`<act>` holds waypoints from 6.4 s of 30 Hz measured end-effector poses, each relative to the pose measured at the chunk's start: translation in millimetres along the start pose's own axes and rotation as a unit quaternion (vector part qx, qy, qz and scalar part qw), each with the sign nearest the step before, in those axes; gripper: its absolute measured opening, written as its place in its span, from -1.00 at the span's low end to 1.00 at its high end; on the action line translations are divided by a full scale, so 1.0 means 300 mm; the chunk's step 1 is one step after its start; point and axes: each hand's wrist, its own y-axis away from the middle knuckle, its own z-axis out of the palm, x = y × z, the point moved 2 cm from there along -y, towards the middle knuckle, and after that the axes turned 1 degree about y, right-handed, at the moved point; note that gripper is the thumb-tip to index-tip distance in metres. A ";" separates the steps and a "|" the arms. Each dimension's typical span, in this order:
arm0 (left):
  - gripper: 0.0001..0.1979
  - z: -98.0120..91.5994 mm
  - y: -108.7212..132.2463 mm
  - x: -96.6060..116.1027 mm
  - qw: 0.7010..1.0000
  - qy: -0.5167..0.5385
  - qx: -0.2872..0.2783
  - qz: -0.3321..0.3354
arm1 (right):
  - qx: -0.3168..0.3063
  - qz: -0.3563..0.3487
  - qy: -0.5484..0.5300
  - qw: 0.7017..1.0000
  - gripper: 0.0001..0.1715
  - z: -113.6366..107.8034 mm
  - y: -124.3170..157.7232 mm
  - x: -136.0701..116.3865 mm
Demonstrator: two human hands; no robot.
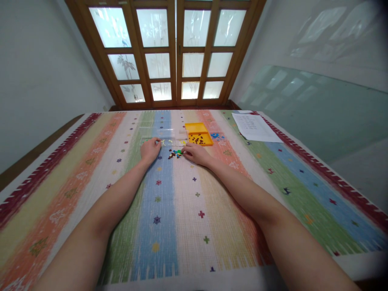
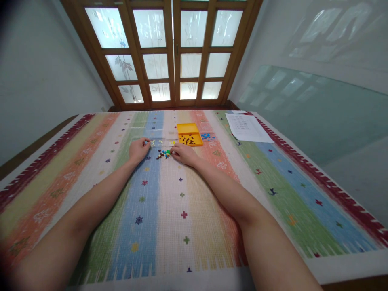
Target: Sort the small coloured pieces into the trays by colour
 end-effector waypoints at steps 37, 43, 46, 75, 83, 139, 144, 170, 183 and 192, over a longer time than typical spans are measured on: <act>-0.68 0.005 0.084 0.111 0.975 -0.010 -0.106 0.195 | 0.022 0.046 0.052 0.997 -0.88 -0.012 -0.019 -0.012; -0.67 0.005 0.085 0.107 0.972 0.002 -0.115 0.206 | 0.135 0.107 0.054 0.984 -0.86 -0.056 -0.024 0.033; -0.68 0.002 0.087 0.109 0.970 0.003 -0.113 0.214 | 0.145 0.111 0.054 0.982 -0.85 -0.055 -0.038 0.060; -0.69 -0.002 0.088 0.104 0.973 0.008 -0.116 0.201 | -0.021 -0.008 0.039 0.999 -0.83 -0.001 -0.049 -0.087; -0.70 0.011 0.085 0.090 0.972 0.024 -0.099 0.213 | 0.064 0.055 -0.090 0.992 -0.90 -0.014 -0.053 -0.067; -0.70 0.007 0.088 0.088 0.969 0.022 -0.103 0.224 | -0.004 0.027 -0.106 0.994 -0.83 0.001 -0.056 -0.043; -0.70 0.002 0.089 0.092 0.969 0.019 -0.104 0.222 | -0.020 0.025 -0.082 0.996 -0.79 -0.008 -0.053 -0.050; -0.68 -0.001 0.089 0.094 0.968 0.024 -0.110 0.224 | -0.039 0.038 -0.070 0.996 -0.80 -0.016 -0.055 -0.060; -0.67 -0.001 0.089 0.090 0.969 0.028 -0.114 0.218 | -0.008 0.059 -0.098 0.993 -0.92 -0.016 -0.054 -0.066; -0.67 -0.002 0.090 0.091 0.966 0.023 -0.112 0.230 | 0.159 0.217 -0.308 0.913 -0.92 -0.002 -0.061 0.039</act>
